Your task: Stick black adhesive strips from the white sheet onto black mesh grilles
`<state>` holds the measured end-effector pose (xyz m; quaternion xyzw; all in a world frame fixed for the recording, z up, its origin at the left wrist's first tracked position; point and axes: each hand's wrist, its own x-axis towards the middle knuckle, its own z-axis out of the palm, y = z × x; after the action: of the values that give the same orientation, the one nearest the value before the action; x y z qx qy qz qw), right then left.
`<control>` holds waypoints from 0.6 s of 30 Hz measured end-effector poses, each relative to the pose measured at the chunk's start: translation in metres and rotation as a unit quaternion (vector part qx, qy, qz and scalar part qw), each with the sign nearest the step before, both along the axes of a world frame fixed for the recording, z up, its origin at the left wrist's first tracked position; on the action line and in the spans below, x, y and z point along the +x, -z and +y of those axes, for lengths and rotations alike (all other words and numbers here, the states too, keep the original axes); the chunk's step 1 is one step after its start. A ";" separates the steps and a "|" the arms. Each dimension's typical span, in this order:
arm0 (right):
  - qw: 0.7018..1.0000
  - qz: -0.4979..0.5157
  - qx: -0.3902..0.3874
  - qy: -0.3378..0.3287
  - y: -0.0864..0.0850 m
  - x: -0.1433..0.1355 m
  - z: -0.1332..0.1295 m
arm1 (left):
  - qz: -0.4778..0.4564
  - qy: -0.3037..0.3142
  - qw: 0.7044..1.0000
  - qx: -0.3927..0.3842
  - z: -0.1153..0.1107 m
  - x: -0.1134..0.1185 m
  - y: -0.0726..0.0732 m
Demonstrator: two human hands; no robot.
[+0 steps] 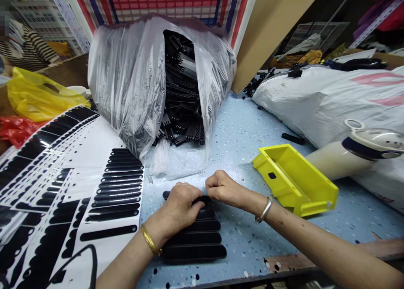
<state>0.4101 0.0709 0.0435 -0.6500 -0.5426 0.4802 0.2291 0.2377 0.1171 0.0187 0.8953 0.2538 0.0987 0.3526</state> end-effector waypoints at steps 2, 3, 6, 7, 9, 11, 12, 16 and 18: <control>1.000 0.004 0.005 0.010 -0.004 0.001 -0.003 | -0.004 0.000 1.000 0.000 0.000 0.000 -0.002; 1.000 0.005 0.007 0.014 -0.005 0.002 -0.005 | -0.004 -0.002 1.000 0.000 0.000 0.001 -0.002; 0.999 0.006 0.015 0.035 -0.005 0.014 -0.013 | -0.001 -0.010 1.000 -0.006 -0.001 0.002 -0.003; 0.998 -0.014 0.022 0.054 -0.003 0.021 -0.015 | -0.001 -0.012 1.000 -0.009 -0.001 0.002 -0.002; 0.986 -0.127 0.054 0.098 0.004 0.039 -0.021 | 0.000 -0.013 1.000 -0.016 -0.001 0.002 -0.002; 0.941 -0.305 0.099 0.111 0.011 0.059 -0.027 | 0.003 -0.015 1.000 -0.019 0.000 0.003 -0.001; 0.921 -0.356 0.111 0.112 0.015 0.068 -0.030 | 0.004 -0.017 1.000 -0.018 0.000 0.003 -0.001; 0.894 -0.425 0.116 0.085 0.017 0.087 -0.042 | 0.014 -0.019 1.000 -0.012 0.000 0.003 0.000; 0.886 -0.441 0.118 0.077 0.013 0.083 -0.047 | 0.012 -0.011 1.000 -0.007 0.000 0.003 0.000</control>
<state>0.4932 0.0242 0.0304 -0.8027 -0.5886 0.0566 0.0776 0.2409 0.1172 0.0182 0.8909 0.2688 0.0904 0.3547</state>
